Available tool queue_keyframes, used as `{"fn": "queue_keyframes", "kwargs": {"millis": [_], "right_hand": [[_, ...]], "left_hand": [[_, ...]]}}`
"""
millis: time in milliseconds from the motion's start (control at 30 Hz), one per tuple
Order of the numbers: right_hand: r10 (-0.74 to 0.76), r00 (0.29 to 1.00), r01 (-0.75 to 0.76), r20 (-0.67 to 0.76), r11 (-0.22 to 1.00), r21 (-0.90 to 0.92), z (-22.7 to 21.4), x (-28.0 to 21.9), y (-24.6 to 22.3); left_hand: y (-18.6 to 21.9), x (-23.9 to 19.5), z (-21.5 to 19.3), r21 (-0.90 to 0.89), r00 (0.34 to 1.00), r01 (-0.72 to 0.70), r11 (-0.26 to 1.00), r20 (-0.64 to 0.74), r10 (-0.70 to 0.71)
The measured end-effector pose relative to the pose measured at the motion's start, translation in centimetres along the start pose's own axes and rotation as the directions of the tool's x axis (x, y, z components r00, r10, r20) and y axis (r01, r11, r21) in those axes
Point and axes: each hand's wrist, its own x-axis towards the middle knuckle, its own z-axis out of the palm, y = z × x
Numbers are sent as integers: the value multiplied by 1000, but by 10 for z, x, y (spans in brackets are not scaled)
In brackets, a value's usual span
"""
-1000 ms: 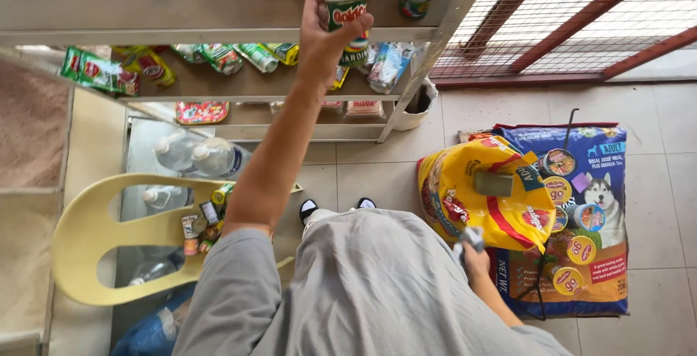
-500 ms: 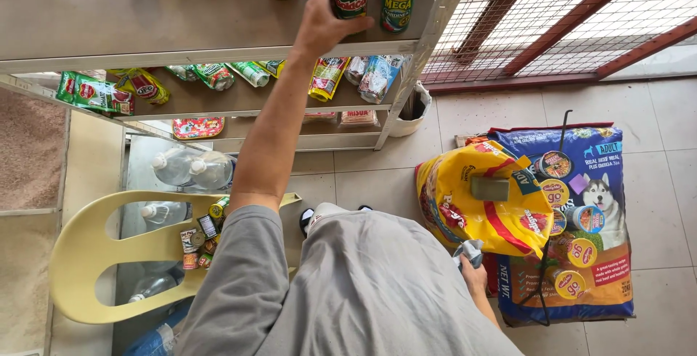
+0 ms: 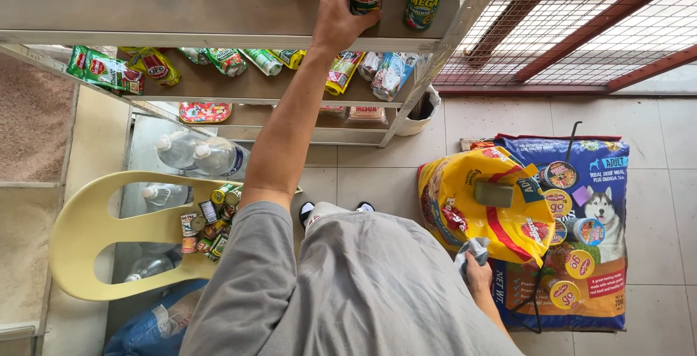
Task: Wiping canned food with a cloth and arranging them on a retail shelf.
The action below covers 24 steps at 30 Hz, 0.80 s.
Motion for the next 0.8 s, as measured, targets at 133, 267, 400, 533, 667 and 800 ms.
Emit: {"fn": "queue_keyframes", "kwargs": {"millis": [133, 267, 400, 533, 667, 800], "right_hand": [[-46, 999, 46, 1, 999, -13, 9, 4, 7], [-73, 997, 74, 22, 997, -35, 8, 4, 12], [-107, 993, 109, 49, 993, -54, 22, 15, 15], [-141, 983, 154, 118, 982, -106, 34, 17, 7], [-211, 956, 267, 205, 914, -307, 53, 31, -10], [-228, 922, 347, 314, 846, -405, 52, -9, -67]], "left_hand": [[0, 0, 0, -16, 1000, -27, 1000, -16, 27], [-7, -7, 4, -37, 996, -78, 996, -47, 76], [-28, -11, 22, -22, 995, -82, 996, -64, 81], [18, -67, 4, 395, 969, -102, 913, -170, 182], [49, -180, -29, 371, 978, -37, 928, -177, 109], [-8, -359, -63, 338, 945, 327, 882, -129, -301]]}}
